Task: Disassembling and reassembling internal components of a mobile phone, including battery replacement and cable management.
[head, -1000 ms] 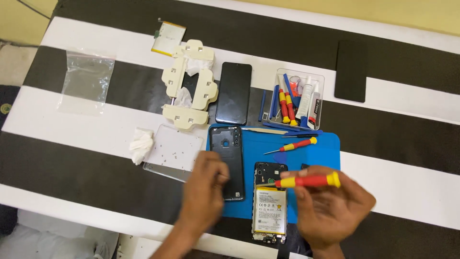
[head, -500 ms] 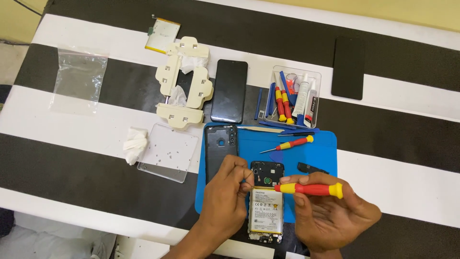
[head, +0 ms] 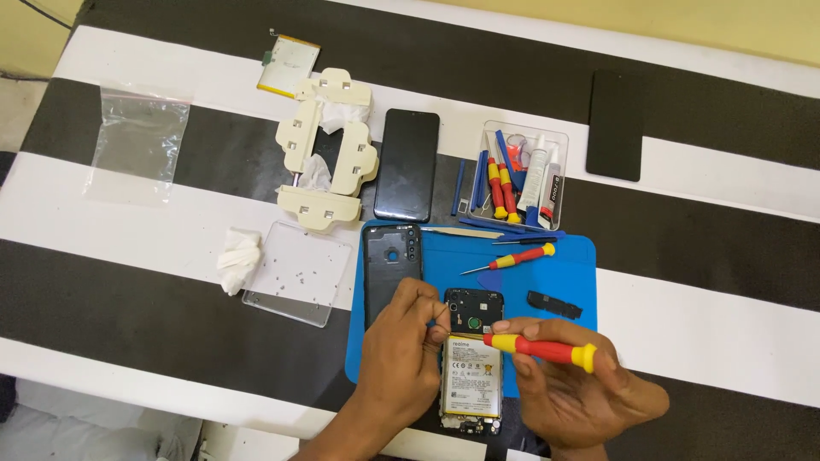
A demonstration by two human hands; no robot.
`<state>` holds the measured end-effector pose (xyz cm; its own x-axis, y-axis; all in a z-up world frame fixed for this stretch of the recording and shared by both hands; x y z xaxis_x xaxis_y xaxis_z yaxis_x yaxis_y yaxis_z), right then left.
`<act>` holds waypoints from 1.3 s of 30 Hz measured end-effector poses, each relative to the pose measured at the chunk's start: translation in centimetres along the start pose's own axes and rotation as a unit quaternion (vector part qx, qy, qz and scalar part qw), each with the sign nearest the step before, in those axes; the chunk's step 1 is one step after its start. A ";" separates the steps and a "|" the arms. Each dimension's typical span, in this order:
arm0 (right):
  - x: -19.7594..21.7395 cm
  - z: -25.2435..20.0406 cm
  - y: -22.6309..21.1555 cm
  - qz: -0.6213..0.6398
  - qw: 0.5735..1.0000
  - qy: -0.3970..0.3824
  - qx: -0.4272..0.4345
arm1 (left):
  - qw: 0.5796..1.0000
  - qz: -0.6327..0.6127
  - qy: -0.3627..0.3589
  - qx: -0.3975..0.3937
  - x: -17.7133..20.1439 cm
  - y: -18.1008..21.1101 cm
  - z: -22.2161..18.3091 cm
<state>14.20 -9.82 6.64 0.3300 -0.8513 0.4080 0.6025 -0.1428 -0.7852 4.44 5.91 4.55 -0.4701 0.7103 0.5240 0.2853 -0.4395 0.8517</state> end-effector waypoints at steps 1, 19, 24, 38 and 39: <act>0.1 -0.1 0.4 0.000 1.000 0.000 0.000 | 1.000 0.000 0.000 0.000 0.0 0.0 0.0; -0.2 0.4 -0.1 0.047 0.993 0.109 0.020 | 0.989 -0.141 0.033 -0.009 0.0 -0.1 -0.1; -0.2 0.6 -0.1 0.039 0.994 0.096 0.014 | 0.985 -0.168 0.021 0.008 -0.1 -0.4 -0.1; 2.1 2.0 1.5 0.035 0.992 0.092 0.074 | 0.995 0.045 0.061 -0.057 0.3 -1.8 -1.6; 2.2 2.1 2.0 0.078 0.994 0.071 0.034 | 0.986 0.106 0.064 -0.110 0.0 -1.7 -1.9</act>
<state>17.67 -10.87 6.95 0.3211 -0.9235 0.2097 0.6009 0.0275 -0.7989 2.34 5.65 3.07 -0.5250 0.5204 0.6735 0.2071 -0.6894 0.6941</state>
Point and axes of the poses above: each hand's wrist, its own z-axis towards the middle knuckle, its own x-axis out of the back of the hand, y = z × x, the point moved 4 cm from there along z, towards the middle knuckle, and after that the axes turned 1 degree about x, right-handed, at the moved point
